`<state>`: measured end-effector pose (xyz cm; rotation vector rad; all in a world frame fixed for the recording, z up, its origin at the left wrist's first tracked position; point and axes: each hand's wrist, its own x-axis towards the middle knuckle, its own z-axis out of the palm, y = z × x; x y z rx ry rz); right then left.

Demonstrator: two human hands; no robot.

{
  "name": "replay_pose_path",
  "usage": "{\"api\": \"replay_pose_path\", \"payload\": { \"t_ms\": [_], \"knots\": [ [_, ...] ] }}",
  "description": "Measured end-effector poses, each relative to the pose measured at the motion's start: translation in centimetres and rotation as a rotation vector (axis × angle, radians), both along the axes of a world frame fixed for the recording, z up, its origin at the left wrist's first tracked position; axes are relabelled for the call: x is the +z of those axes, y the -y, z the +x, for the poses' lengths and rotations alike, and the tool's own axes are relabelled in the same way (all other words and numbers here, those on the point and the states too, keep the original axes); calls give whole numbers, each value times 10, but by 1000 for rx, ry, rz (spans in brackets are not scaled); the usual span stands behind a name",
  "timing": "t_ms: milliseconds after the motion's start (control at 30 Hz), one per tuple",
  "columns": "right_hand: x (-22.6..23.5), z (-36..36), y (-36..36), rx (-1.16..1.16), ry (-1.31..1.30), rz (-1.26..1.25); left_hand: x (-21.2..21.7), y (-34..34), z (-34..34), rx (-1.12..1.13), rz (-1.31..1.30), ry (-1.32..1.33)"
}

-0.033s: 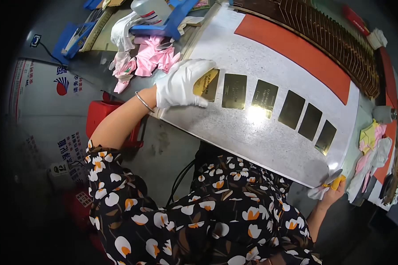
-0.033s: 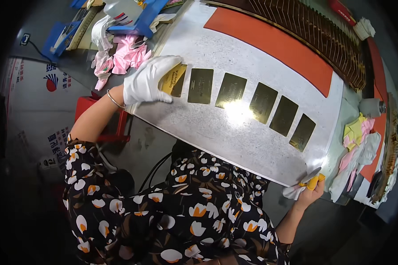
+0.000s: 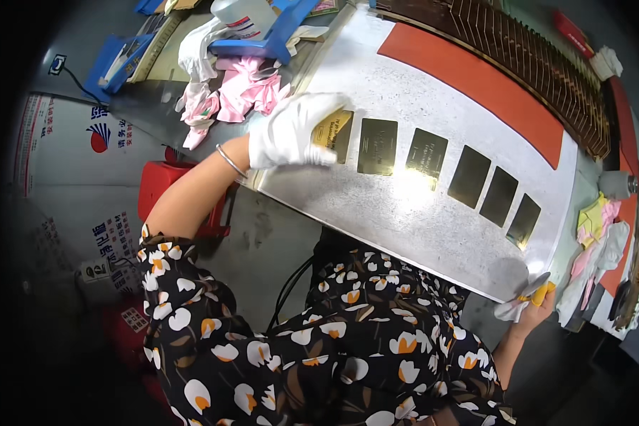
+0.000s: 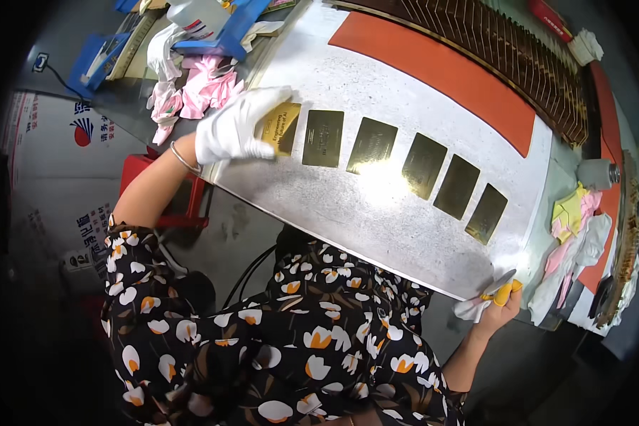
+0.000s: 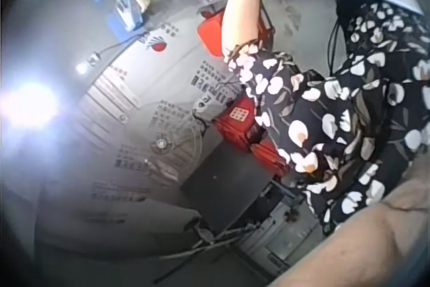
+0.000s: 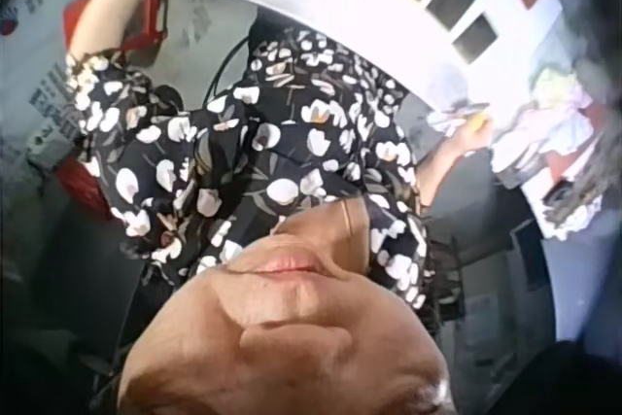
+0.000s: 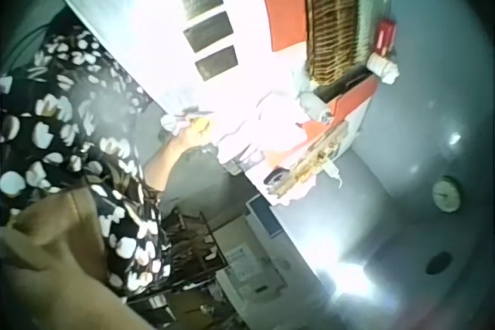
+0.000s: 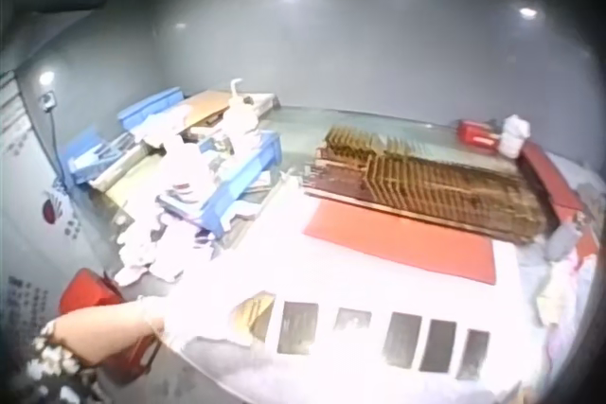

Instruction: The person applies liquid from a squeeze bottle onto a white cloth and wipes several rectangular brass plates arranged on a metal workbench. The person repeatedly picks up the plates, cleans them individually, and places them back into a stack or on the table.

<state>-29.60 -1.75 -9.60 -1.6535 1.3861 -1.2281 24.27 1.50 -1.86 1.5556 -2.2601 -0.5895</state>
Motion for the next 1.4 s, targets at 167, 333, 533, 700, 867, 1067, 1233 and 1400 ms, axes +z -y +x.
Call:
{"api": "replay_pose_path", "payload": {
  "t_ms": [167, 333, 533, 700, 867, 1067, 1233, 1400],
  "knots": [
    [2, -1, 1, 26, 5, 19, 3, 5, 8, 86, 158, -202],
    [1, -1, 1, 18, 52, 34, 11, 13, 3, 85, 316, -292],
    [-4, -2, 1, 18, 78, 25, 48, 5, -8, 155, 381, -54],
    [6, 3, 1, 47, 59, 64, 17, 13, 13, 80, 374, 12],
    [-2, -3, 1, 18, 68, 56, 35, 16, 1, 91, 441, -277],
    [-4, -4, 2, 31, 66, 36, 6, 33, -9, 92, 444, -367],
    [-1, 1, 1, 16, 35, -8, 24, 55, -11, -130, 654, -478],
    [5, 7, 2, 36, 61, 35, 1, 52, -45, 36, 476, -334]
  ]
}}
